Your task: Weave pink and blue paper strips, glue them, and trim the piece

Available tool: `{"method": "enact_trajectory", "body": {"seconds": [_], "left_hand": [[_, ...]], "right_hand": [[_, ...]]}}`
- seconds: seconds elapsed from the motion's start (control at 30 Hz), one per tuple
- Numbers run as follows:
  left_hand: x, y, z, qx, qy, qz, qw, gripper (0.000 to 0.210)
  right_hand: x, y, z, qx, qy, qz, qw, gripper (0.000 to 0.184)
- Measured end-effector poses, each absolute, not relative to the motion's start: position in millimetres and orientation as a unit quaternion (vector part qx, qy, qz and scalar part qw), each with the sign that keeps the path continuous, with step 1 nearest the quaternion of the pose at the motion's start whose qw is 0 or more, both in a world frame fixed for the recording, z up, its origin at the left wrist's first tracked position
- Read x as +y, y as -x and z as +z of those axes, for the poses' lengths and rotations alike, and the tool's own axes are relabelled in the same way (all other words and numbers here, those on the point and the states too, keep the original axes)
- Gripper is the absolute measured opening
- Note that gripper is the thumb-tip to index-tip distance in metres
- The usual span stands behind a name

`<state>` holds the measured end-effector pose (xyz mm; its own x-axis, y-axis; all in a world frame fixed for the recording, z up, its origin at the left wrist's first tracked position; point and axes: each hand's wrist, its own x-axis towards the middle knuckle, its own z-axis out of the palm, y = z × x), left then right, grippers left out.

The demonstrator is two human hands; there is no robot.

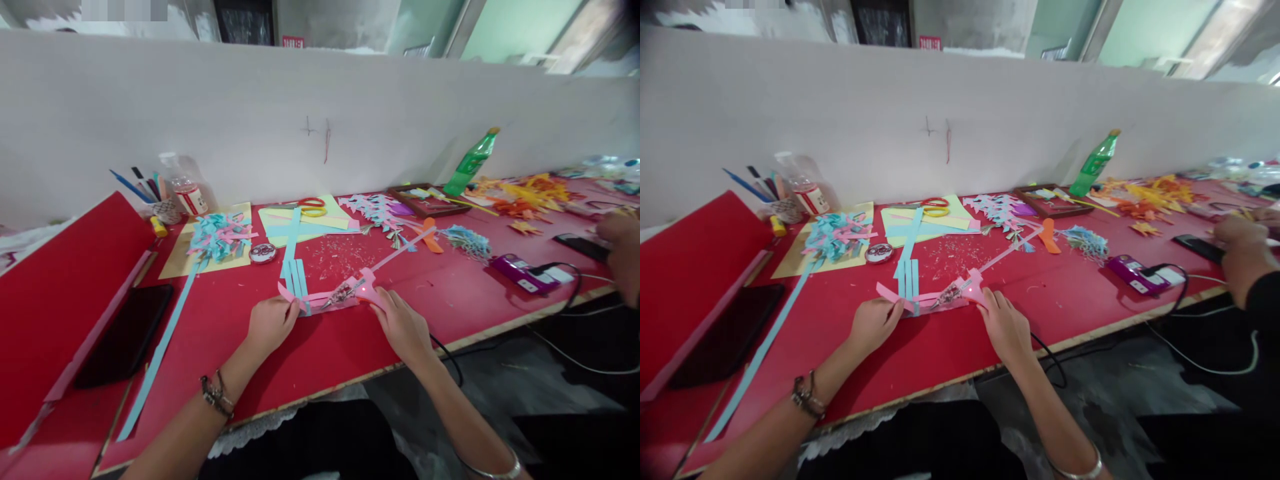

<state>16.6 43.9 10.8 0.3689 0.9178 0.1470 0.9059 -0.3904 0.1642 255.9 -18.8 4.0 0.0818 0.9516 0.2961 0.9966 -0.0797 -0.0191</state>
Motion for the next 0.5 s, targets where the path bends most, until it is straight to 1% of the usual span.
{"method": "enact_trajectory", "body": {"seconds": [0.1,0.27,0.5], "left_hand": [[43.5,-16.7,11.5,0.551,-0.827,0.11,0.029,0.051],[44.4,-16.9,12.0,0.553,-0.826,0.106,0.029,0.051],[45.0,-17.0,11.5,0.558,-0.824,0.096,0.032,0.051]], "right_hand": [[-19.3,-258.2,3.6,-0.671,0.725,-0.1,0.119,0.033],[-20.8,-261.5,1.5,-0.676,0.714,-0.092,0.156,0.044],[-21.8,-263.4,1.4,-0.68,0.711,-0.087,0.16,0.042]]}}
